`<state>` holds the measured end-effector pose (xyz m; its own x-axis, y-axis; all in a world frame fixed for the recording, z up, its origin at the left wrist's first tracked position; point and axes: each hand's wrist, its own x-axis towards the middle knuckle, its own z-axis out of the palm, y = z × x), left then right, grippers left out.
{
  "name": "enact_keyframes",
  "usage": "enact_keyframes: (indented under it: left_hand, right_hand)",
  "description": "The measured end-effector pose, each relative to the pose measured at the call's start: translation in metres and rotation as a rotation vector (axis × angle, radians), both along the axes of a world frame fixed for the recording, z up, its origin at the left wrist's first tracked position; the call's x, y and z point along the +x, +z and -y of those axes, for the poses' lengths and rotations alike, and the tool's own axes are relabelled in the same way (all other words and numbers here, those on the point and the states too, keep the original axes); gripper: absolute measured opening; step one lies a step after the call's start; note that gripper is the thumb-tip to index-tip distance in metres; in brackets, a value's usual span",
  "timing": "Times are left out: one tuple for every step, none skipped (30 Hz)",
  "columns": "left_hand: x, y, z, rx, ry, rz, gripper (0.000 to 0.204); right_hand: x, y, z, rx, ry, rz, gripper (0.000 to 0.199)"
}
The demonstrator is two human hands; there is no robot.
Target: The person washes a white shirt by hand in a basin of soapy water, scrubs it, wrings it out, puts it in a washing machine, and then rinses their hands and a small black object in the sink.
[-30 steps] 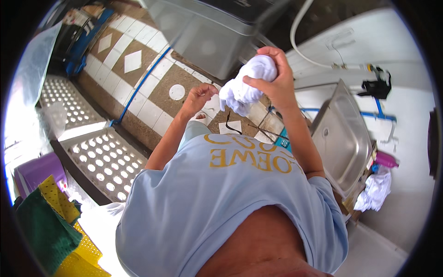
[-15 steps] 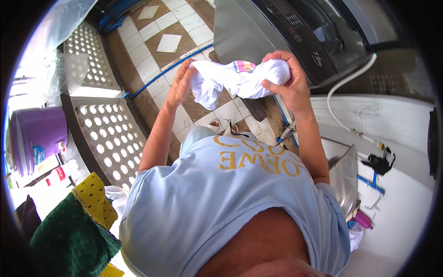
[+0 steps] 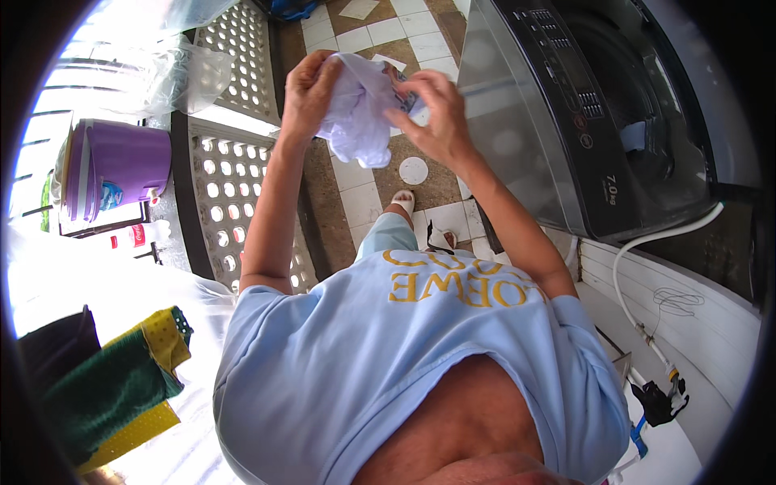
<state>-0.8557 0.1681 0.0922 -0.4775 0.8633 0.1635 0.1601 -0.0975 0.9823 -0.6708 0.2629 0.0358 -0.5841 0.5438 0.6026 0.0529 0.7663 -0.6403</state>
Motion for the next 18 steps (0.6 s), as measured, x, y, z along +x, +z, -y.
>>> enact_keyframes:
  left_hand:
    - [-0.002, -0.004, -0.008, 0.022, -0.02, -0.071, 0.019]
    - [-0.005, -0.007, -0.013, -0.011, -0.002, -0.167, 0.019]
    - [-0.009, -0.007, -0.021, -0.046, 0.014, -0.26, 0.018]
    - [-0.016, -0.004, -0.029, -0.06, 0.125, -0.505, 0.016]
    - [-0.024, -0.001, -0.033, -0.069, 0.175, -0.614, 0.015]
    - [-0.035, 0.002, -0.037, -0.078, 0.224, -0.723, 0.014]
    - [-0.049, 0.003, -0.042, -0.088, 0.273, -0.832, 0.014]
    - [-0.069, 0.002, -0.042, -0.031, 0.291, -0.93, 0.013]
    - [-0.082, 0.002, -0.042, -0.057, 0.323, -0.99, 0.013]
    - [-0.095, 0.002, -0.04, -0.084, 0.355, -1.05, 0.013]
    - [-0.105, 0.002, -0.043, -0.108, 0.385, -1.103, 0.013]
    - [-0.116, -0.002, -0.049, -0.066, 0.416, -1.051, 0.013]
    - [-0.127, -0.006, -0.055, -0.048, 0.406, -1.021, 0.013]
    - [-0.136, -0.006, -0.062, -0.029, 0.4, -0.996, 0.013]
    - [-0.146, -0.006, -0.068, -0.011, 0.394, -0.971, 0.013]
    - [-0.157, -0.003, -0.072, -0.051, 0.362, -0.961, 0.016]
    - [-0.169, -0.002, -0.076, -0.07, 0.335, -0.951, 0.016]
    - [-0.181, -0.002, -0.079, -0.088, 0.307, -0.94, 0.016]
  right_hand:
    - [-0.019, -0.003, -0.001, -0.15, 0.064, -0.045, 0.029]
    - [-0.04, -0.009, 0.0, -0.299, 0.133, -0.086, 0.028]
    - [-0.057, -0.011, -0.005, -0.451, 0.199, -0.124, 0.026]
    - [-0.071, -0.013, -0.014, -0.58, 0.235, -0.149, 0.022]
    - [-0.082, -0.015, -0.027, -0.575, 0.244, -0.13, 0.02]
    - [-0.094, -0.017, -0.043, -0.57, 0.252, -0.111, 0.019]
    - [-0.104, -0.02, -0.057, -0.565, 0.26, -0.093, 0.018]
    - [-0.118, -0.013, -0.064, -0.478, 0.271, -0.076, 0.014]
    - [-0.128, -0.004, -0.069, -0.457, 0.261, -0.066, 0.013]
    - [-0.138, 0.005, -0.071, -0.438, 0.25, -0.056, 0.012]
    - [-0.146, 0.011, -0.074, -0.414, 0.235, -0.04, 0.011]
    - [-0.159, 0.01, -0.083, -0.388, 0.241, 0.059, 0.012]
    - [-0.172, 0.004, -0.09, -0.287, 0.239, 0.082, 0.013]
    - [-0.185, 0.001, -0.095, -0.184, 0.242, 0.1, 0.013]
    - [-0.197, -0.002, -0.102, -0.081, 0.245, 0.117, 0.014]
    - [-0.205, -0.003, -0.112, -0.075, 0.256, 0.189, 0.017]
    - [-0.212, -0.003, -0.116, -0.133, 0.285, 0.197, 0.017]
    - [-0.219, -0.004, -0.121, -0.192, 0.314, 0.205, 0.017]
